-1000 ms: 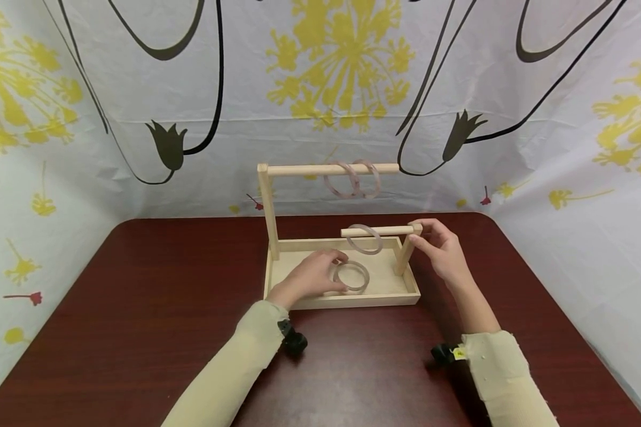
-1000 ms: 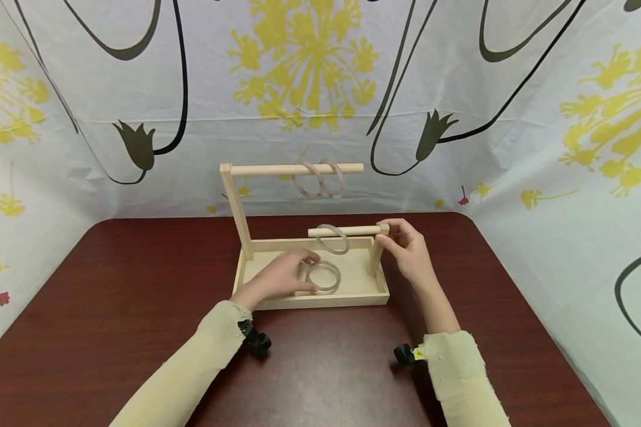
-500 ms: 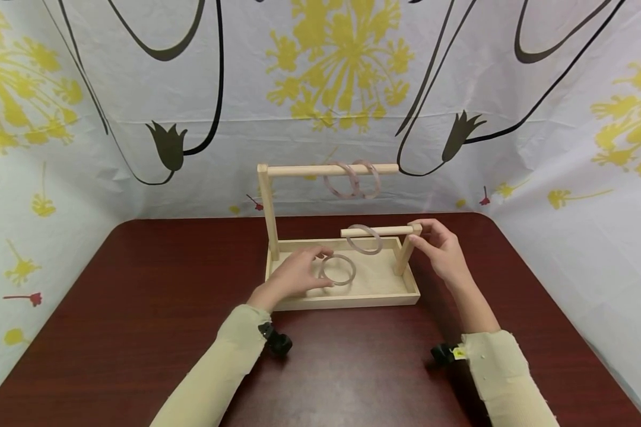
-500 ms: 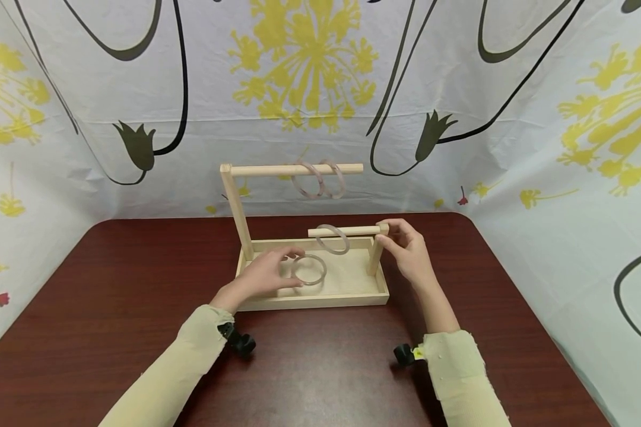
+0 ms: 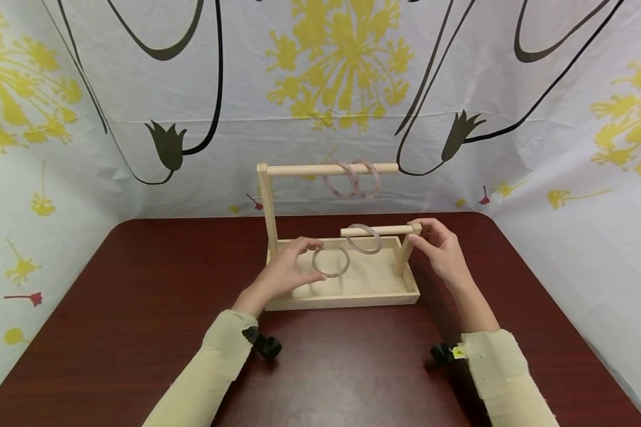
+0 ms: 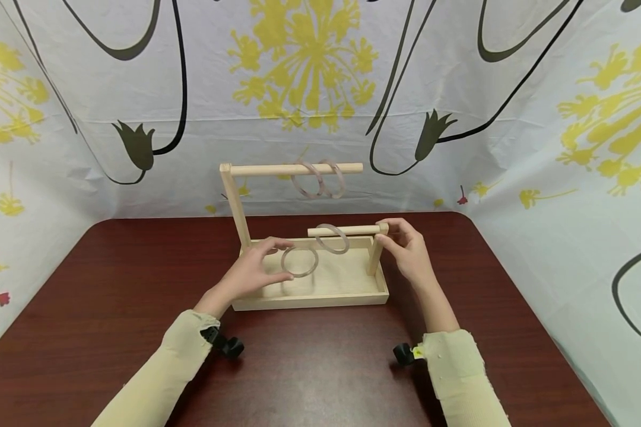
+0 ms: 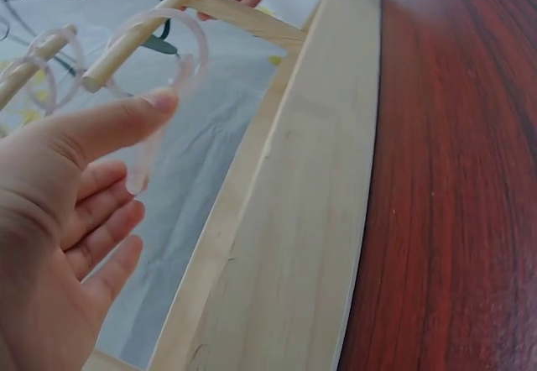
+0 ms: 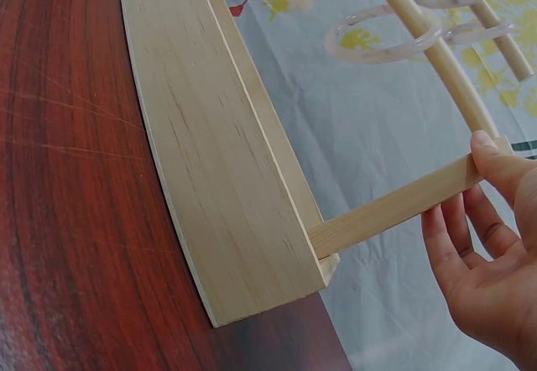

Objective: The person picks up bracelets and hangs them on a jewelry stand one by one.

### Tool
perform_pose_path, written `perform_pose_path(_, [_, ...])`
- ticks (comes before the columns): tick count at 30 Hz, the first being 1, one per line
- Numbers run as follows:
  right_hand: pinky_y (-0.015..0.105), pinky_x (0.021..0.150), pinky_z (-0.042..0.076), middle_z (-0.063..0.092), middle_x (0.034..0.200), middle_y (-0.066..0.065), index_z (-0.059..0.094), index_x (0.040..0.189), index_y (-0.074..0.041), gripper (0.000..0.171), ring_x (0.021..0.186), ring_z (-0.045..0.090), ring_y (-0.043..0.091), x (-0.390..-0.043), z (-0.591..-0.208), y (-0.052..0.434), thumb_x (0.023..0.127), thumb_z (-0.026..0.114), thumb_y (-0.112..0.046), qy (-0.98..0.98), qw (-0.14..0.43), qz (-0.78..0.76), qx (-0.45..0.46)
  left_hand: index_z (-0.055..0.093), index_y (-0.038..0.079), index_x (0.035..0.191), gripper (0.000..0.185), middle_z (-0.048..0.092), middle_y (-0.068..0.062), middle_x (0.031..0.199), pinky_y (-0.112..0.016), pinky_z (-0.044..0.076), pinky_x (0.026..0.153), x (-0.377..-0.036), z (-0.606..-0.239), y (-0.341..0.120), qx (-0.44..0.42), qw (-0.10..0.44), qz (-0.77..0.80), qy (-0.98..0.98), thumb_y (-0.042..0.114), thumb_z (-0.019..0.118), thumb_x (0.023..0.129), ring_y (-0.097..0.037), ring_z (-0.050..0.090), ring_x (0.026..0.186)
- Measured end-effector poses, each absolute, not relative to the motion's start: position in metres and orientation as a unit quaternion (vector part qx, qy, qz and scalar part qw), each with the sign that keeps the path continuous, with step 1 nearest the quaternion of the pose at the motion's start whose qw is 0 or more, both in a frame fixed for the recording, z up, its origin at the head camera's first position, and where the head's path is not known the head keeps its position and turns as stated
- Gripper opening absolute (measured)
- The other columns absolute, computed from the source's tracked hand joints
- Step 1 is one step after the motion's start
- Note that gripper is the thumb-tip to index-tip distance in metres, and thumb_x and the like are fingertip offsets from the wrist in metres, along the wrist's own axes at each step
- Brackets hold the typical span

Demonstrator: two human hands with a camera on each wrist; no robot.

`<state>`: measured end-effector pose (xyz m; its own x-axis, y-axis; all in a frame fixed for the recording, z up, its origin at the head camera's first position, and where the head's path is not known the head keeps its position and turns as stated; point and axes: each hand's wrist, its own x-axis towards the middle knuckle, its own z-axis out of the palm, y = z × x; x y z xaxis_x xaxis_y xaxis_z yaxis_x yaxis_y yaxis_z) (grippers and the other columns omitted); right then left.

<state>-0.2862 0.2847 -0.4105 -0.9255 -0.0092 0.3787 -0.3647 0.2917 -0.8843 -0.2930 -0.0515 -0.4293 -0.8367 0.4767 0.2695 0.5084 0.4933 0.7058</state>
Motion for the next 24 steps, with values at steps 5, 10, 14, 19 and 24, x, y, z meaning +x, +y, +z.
perform_pose_path(5, [0.011, 0.078, 0.051, 0.064, 0.099, -0.019, 0.061, 0.119, 0.000, 0.025, 0.089, 0.061, 0.001, -0.2865, -0.4115, 0.2850, 0.095, 0.066, -0.003, -0.785, 0.152, 0.588, 0.120, 0.058, 0.010, 0.133, 0.059, 0.063, -0.008, 0.133, -0.046, 0.044, 0.114, -0.2961, -0.4321, -0.0534, -0.273, 0.016, -0.515, -0.812, 0.014, 0.085, 0.080, -0.026, 0.056, 0.127])
perform_pose_path(10, [0.010, 0.079, 0.051, 0.064, 0.100, -0.019, 0.061, 0.119, 0.000, 0.025, 0.090, 0.061, 0.001, -0.2859, -0.4113, 0.2850, 0.095, 0.066, -0.004, -0.785, 0.152, 0.588, 0.120, 0.057, 0.009, 0.134, 0.058, 0.061, -0.012, 0.134, -0.046, 0.043, 0.115, -0.2979, -0.4317, -0.0530, -0.272, 0.015, -0.583, -0.766, 0.008, 0.082, 0.081, -0.028, 0.054, 0.130])
perform_pose_path(14, [0.011, 0.078, 0.050, 0.064, 0.099, -0.019, 0.060, 0.120, 0.002, 0.026, 0.089, 0.061, 0.000, -0.2853, -0.4107, 0.2847, 0.095, 0.066, -0.005, -0.788, 0.154, 0.584, 0.119, 0.056, 0.007, 0.134, 0.058, 0.060, -0.013, 0.135, -0.045, 0.042, 0.116, -0.2980, -0.4305, -0.0520, -0.275, 0.009, -0.602, -0.749, 0.005, 0.081, 0.082, -0.029, 0.053, 0.131])
perform_pose_path(19, [0.010, 0.078, 0.051, 0.063, 0.099, -0.020, 0.056, 0.122, 0.010, 0.030, 0.089, 0.060, -0.002, -0.2868, -0.4114, 0.2843, 0.095, 0.064, -0.001, -0.789, 0.154, 0.583, 0.116, 0.056, 0.005, 0.135, 0.058, 0.059, -0.015, 0.136, -0.045, 0.041, 0.117, -0.2977, -0.4299, -0.0545, -0.287, -0.002, -0.613, -0.736, 0.002, 0.080, 0.082, -0.030, 0.051, 0.131])
perform_pose_path(24, [0.010, 0.079, 0.051, 0.063, 0.100, -0.020, 0.055, 0.123, 0.010, 0.033, 0.089, 0.060, -0.002, -0.2873, -0.4116, 0.2851, 0.095, 0.065, -0.003, -0.789, 0.154, 0.583, 0.116, 0.055, 0.003, 0.135, 0.057, 0.057, -0.018, 0.137, -0.045, 0.040, 0.117, -0.2968, -0.4300, -0.0581, -0.302, -0.009, -0.625, -0.720, -0.002, 0.078, 0.083, -0.031, 0.051, 0.131])
